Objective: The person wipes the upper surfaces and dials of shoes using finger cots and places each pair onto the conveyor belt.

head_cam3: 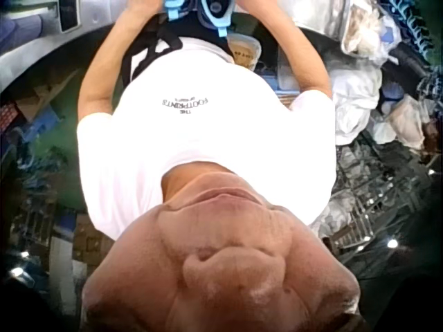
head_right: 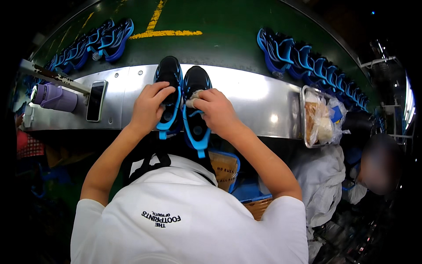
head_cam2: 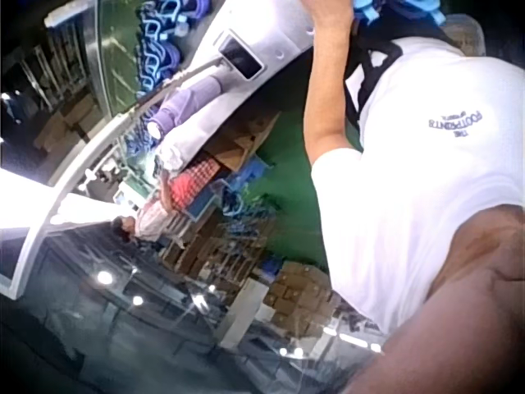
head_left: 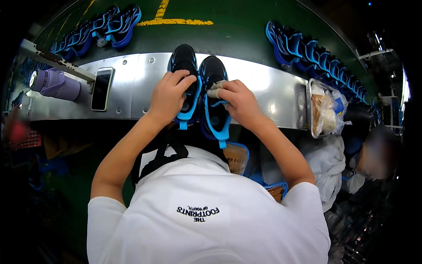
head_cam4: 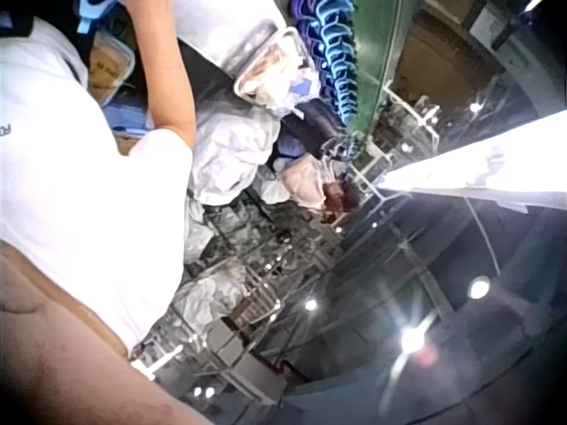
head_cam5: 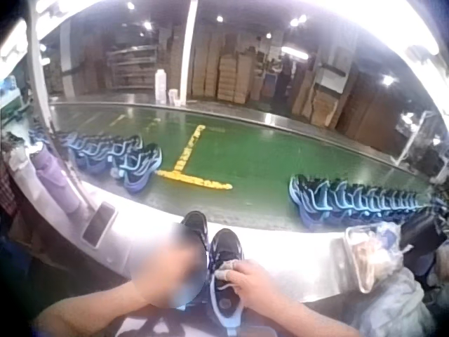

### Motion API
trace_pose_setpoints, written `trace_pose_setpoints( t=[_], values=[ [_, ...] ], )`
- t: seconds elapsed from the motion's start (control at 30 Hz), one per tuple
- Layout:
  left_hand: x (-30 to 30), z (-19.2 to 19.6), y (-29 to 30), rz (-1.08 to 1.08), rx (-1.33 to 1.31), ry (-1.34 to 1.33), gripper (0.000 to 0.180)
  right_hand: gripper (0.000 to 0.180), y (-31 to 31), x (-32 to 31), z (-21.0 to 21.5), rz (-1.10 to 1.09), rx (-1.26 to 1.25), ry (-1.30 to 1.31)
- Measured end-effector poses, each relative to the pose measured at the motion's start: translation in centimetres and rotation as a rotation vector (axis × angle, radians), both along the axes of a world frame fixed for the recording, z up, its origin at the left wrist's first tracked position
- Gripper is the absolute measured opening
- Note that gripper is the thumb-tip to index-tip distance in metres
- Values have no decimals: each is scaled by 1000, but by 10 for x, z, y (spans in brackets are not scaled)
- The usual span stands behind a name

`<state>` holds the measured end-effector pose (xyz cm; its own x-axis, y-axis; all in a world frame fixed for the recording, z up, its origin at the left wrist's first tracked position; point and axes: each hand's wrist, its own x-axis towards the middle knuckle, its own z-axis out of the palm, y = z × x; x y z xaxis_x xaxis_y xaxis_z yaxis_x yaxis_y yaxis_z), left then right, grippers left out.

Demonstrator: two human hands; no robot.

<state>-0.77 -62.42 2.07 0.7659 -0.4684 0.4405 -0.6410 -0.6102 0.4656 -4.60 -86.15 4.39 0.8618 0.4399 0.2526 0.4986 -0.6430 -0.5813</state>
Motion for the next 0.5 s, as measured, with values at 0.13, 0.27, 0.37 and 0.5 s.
trace_pose_setpoints(
  t=[0.13, 0.27, 0.37, 0.5],
  values=[
    [-2, -5, -4, 16, -67, -16, 54, 33, 20, -20, -4, -52, 19, -18],
    [1, -2, -2, -48, -69, -23, 54, 16, 27, -20, -11, -3, -195, -243],
    [-6, 8, 2, -67, 9, 52, 54, 19, 25, -19, -11, 43, -231, -233],
    [3, 27, 11, -135, -23, 217, 43, 22, 11, -18, 11, 98, -75, -35]
  ],
)
